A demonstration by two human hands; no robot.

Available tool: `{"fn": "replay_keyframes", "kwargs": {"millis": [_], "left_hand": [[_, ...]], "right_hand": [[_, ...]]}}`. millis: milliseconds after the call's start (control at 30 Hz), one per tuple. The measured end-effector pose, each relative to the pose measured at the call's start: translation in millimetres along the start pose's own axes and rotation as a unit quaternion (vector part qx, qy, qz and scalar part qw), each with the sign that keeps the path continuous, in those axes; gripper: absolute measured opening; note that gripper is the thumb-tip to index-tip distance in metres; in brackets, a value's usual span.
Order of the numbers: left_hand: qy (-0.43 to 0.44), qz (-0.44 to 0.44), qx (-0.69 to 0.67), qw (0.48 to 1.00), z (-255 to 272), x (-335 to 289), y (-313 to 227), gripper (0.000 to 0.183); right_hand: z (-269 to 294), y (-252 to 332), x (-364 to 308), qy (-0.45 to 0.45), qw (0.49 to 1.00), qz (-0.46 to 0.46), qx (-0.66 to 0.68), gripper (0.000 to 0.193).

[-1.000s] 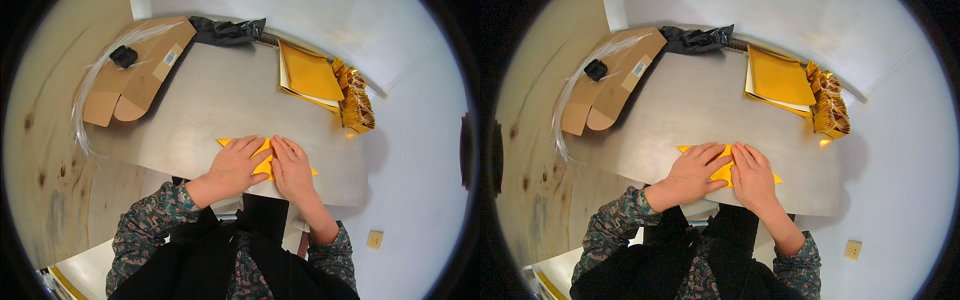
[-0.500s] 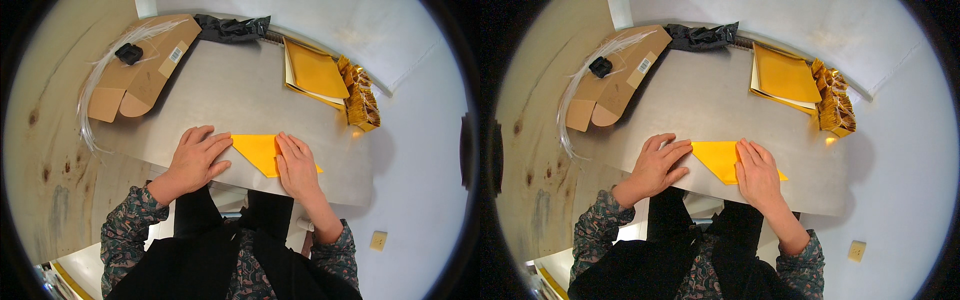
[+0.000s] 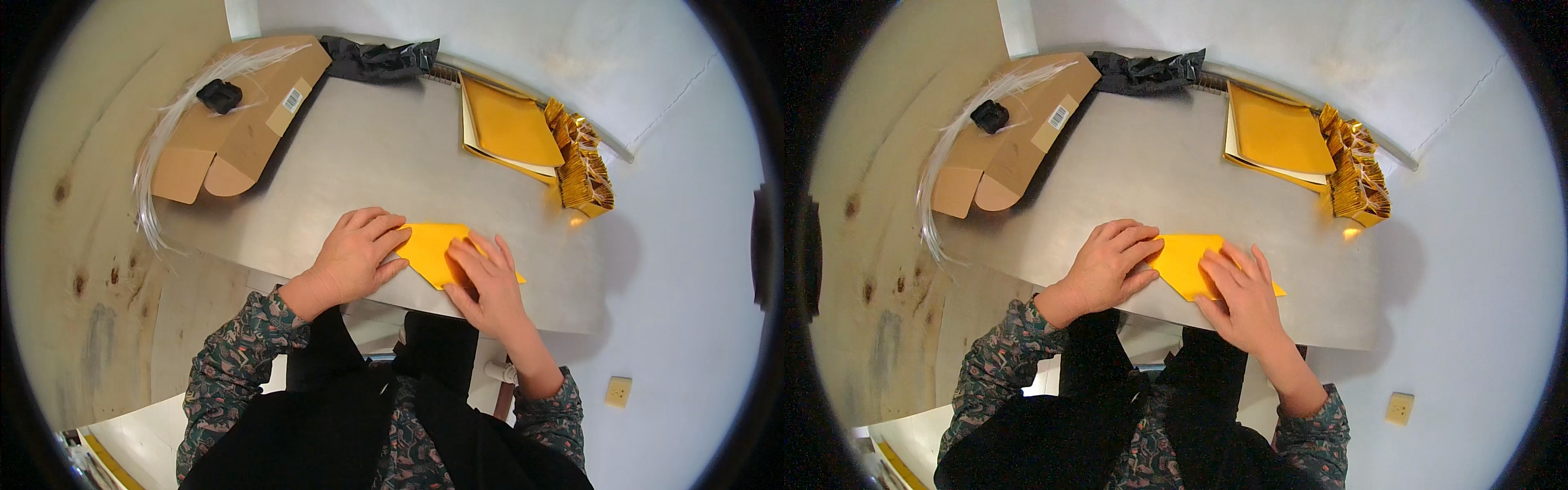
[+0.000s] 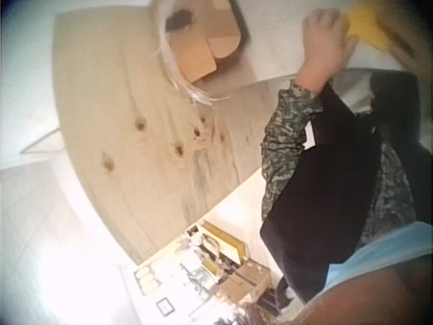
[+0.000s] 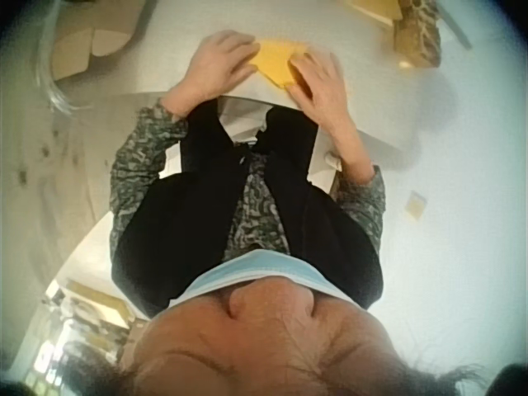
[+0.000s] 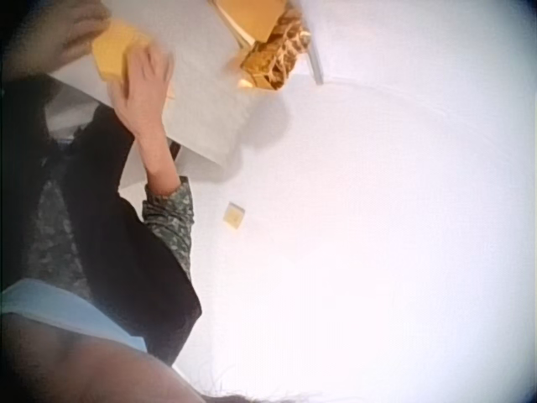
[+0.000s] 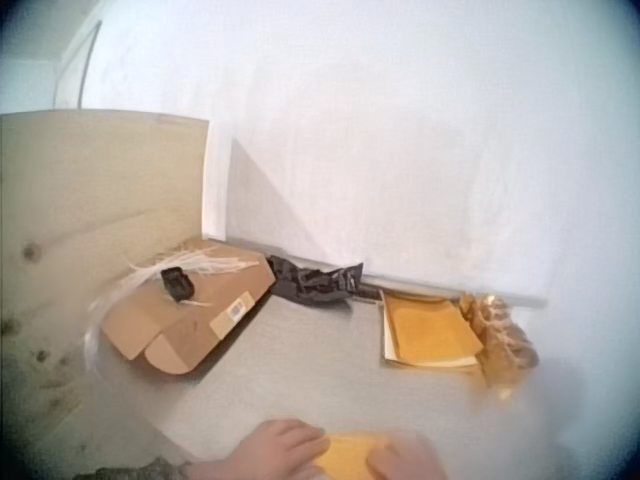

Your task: The person bundles stacks of gold-colored paper with white twist ties, then folds a single sheet of gold paper into a triangular shape. Bundled stacks are placed on the table, and the folded sheet is set aside.

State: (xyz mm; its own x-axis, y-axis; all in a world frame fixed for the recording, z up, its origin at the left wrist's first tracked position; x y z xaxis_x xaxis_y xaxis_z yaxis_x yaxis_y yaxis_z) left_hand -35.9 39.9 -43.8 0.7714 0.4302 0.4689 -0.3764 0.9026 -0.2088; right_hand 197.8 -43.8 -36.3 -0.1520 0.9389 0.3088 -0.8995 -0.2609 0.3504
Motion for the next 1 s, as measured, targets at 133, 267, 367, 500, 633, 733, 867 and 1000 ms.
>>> {"fn": "replay_keyframes", "kwargs": {"millis": [133, 267, 367, 500, 633, 733, 867, 1000], "left_hand": [[-0.007, -0.006, 0.003, 1.000, -1, 0, 0, 0.045], [-0.027, -0.013, 0.007, 1.000, 1, -1, -2, 0.043], [-0.033, -0.010, -0.001, 0.999, 1, -2, -3, 0.042], [-0.035, -0.014, 0.006, 0.999, 1, -1, -4, 0.042], [-0.032, -0.014, -0.003, 0.999, 1, -3, -9, 0.044], [-0.036, -0.010, -0.021, 0.999, 1, -7, -17, 0.046], [-0.035, -0.006, -0.031, 0.999, -1, -13, -33, 0.050], [-0.038, -0.002, -0.037, 0.999, -7, -17, -53, 0.053]], "right_hand": [[5, -2, -14, 0.038, 0.999, -0.006, 0.038, 0.049], [3, -5, -15, 0.025, 0.998, -0.017, 0.055, 0.042], [2, -4, -16, -0.001, 0.999, 0.005, 0.050, 0.032], [2, -8, -17, -0.032, 0.998, 0.016, 0.056, 0.021], [1, -15, -10, -0.068, 0.995, 0.020, 0.064, 0.015], [7, -17, -1, -0.101, 0.993, 0.042, 0.046, 0.013], [19, -19, 17, -0.108, 0.992, 0.067, 0.016, 0.012], [15, -18, 32, -0.102, 0.992, 0.070, 0.014, 0.014]]}}
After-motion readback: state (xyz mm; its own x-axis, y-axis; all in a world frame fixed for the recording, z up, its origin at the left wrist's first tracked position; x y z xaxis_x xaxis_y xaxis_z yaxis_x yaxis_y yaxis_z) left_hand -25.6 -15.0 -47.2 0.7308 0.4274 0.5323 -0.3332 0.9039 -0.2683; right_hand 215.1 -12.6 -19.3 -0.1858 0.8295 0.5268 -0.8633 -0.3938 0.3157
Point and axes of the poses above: each hand's wrist, its own x-axis towards the middle knuckle, its own z-axis out of the back of the hand, y = z × x, the point moved 3 cm from there along x, towards the middle knuckle, and after that the axes turned 11 degrees about -z, right-handed, at the moved point
